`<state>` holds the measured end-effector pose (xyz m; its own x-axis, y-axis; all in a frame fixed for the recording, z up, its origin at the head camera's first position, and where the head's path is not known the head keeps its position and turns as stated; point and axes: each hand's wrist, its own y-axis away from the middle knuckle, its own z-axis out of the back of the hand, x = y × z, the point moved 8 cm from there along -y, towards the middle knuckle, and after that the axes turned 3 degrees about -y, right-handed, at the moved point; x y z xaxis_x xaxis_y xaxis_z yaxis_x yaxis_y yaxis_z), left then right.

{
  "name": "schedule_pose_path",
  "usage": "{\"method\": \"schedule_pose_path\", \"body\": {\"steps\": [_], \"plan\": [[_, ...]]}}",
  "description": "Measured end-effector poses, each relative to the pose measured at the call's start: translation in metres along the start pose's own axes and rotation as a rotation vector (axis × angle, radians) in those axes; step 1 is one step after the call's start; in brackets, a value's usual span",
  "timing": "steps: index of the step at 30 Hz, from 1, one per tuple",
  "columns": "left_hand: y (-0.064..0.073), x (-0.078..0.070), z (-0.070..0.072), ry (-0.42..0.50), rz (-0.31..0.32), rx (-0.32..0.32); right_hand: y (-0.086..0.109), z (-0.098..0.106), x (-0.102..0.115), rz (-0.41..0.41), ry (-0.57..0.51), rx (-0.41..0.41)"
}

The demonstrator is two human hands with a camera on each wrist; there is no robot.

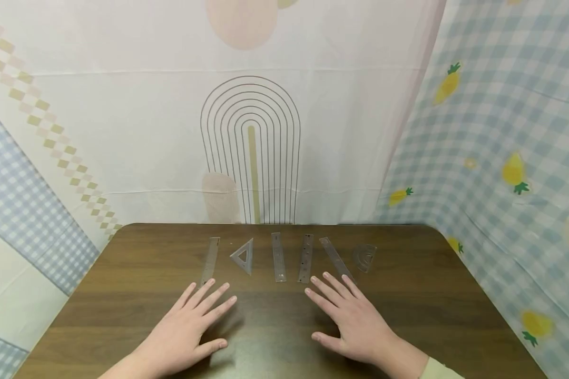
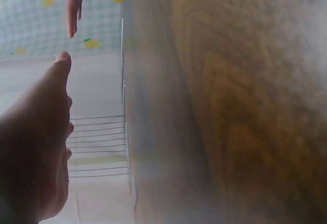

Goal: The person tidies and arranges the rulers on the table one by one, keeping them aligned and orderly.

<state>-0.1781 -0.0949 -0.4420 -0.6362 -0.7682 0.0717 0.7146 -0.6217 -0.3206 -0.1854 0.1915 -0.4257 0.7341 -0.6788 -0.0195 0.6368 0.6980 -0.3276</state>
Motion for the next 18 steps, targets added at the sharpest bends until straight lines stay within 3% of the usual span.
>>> {"method": "schedule_pose_path", "body": {"steps": [11,18], "plan": [[0.0048,0.0054,0.0007,0.017,0.048,0.014,-0.0072,-0.0071,0.0033,0.018,-0.041,0.008],[0.0014,0.0068,-0.0035,0.039,0.074,0.062,-0.0098,-0.0078,0.0028,0.024,-0.034,-0.009]]}}
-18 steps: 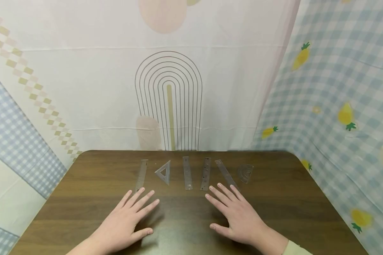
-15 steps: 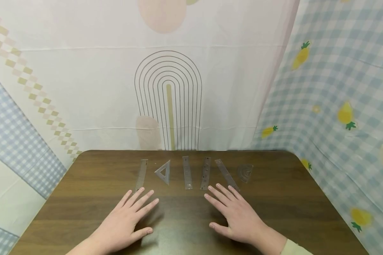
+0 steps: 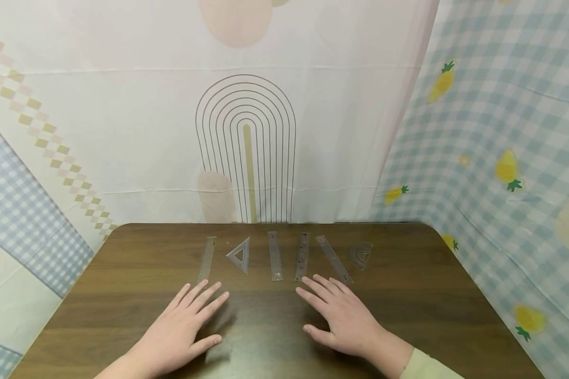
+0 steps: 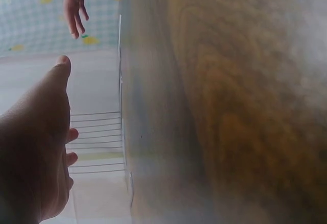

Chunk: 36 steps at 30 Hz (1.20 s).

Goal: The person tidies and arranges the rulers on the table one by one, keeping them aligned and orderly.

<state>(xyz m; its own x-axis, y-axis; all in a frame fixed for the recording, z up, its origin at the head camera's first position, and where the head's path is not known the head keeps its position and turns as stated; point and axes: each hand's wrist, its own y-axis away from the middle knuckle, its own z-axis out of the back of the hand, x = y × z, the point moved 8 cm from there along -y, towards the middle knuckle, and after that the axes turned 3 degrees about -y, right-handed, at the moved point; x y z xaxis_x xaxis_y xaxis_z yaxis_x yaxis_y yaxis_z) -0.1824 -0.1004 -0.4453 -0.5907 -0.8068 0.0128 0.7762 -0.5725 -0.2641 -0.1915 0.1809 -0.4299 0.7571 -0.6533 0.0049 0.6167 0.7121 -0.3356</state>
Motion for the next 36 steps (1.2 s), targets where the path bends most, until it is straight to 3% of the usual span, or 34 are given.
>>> {"method": "schedule_pose_path", "body": {"steps": [25,36], "plan": [[0.000,0.018,-0.001,0.007,0.071,-0.005,-0.032,-0.021,-0.002,-0.044,-0.030,0.013],[0.003,0.037,-0.007,0.031,0.172,0.054,-0.051,-0.030,0.000,-0.040,-0.050,0.065]]}}
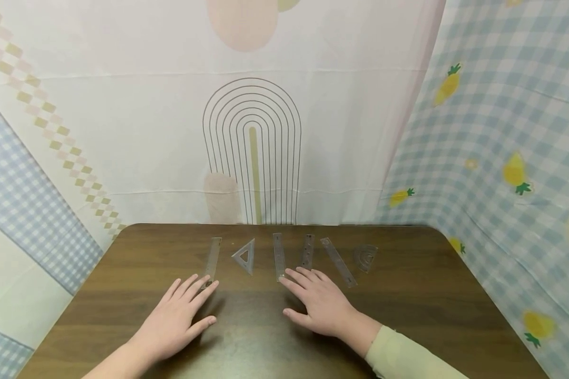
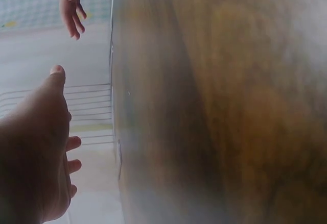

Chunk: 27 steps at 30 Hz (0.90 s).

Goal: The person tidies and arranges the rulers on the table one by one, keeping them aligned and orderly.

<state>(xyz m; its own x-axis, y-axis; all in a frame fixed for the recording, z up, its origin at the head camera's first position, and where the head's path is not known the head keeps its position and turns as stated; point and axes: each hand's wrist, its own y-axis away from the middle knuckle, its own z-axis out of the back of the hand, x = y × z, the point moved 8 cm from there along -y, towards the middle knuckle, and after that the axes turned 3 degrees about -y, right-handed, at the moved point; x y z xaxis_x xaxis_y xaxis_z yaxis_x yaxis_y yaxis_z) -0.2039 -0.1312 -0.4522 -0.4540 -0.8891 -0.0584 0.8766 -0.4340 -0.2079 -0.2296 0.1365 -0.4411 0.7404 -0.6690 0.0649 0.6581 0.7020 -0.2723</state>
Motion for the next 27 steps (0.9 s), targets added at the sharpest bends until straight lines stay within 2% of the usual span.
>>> {"method": "schedule_pose_path", "body": {"steps": [4,12,20,27], "plan": [[0.000,0.007,-0.004,0.001,0.024,0.018,-0.006,-0.002,0.001,-0.001,0.001,0.012],[-0.001,0.015,-0.006,-0.005,0.042,0.013,-0.019,-0.008,0.002,-0.012,-0.010,0.048],[-0.005,0.021,-0.007,-0.022,0.060,0.019,-0.034,-0.008,0.007,0.009,0.004,0.030],[-0.005,0.026,-0.008,0.001,0.094,0.021,-0.050,-0.014,0.007,-0.026,-0.035,0.084]]}}
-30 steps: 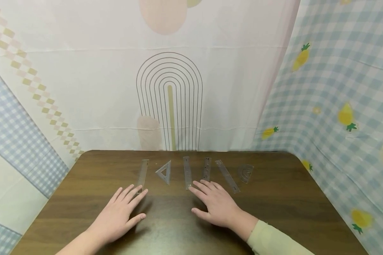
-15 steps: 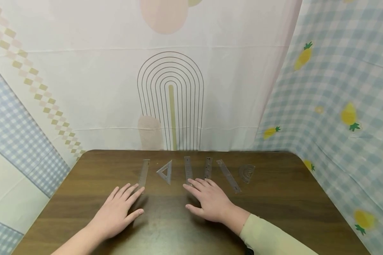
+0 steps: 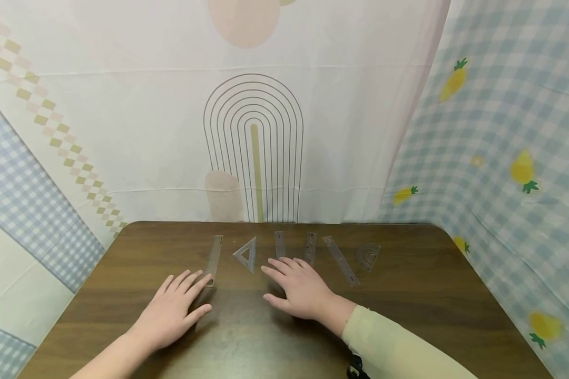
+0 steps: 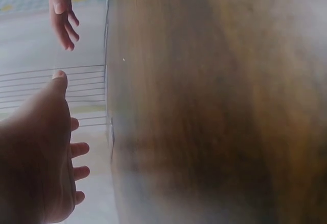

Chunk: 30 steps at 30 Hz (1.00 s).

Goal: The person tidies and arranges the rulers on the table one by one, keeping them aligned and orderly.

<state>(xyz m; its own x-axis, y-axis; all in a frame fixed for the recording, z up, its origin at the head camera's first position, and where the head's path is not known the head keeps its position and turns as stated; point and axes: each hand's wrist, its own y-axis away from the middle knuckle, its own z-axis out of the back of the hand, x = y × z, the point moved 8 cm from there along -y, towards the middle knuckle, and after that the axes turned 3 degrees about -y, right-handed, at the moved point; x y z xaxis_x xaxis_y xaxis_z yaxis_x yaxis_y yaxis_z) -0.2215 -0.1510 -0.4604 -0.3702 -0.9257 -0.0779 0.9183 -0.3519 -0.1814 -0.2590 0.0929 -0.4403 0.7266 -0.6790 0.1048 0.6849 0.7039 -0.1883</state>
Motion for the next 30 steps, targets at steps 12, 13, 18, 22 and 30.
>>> {"method": "schedule_pose_path", "body": {"steps": [12,13,18,22,30], "plan": [[-0.006,0.010,-0.003,0.031,0.055,0.027,-0.030,-0.009,-0.007,-0.075,-0.018,0.038],[-0.007,0.011,-0.003,0.034,0.059,0.035,-0.033,-0.010,-0.007,-0.081,-0.016,0.044],[-0.009,0.012,-0.005,0.051,0.082,0.085,-0.047,-0.017,-0.009,-0.109,-0.041,0.060],[-0.012,0.015,-0.006,0.048,0.105,0.110,-0.056,-0.024,-0.011,-0.140,-0.058,0.081],[-0.017,0.027,-0.013,0.031,0.146,0.129,-0.080,-0.035,-0.011,-0.158,-0.059,0.075]]}}
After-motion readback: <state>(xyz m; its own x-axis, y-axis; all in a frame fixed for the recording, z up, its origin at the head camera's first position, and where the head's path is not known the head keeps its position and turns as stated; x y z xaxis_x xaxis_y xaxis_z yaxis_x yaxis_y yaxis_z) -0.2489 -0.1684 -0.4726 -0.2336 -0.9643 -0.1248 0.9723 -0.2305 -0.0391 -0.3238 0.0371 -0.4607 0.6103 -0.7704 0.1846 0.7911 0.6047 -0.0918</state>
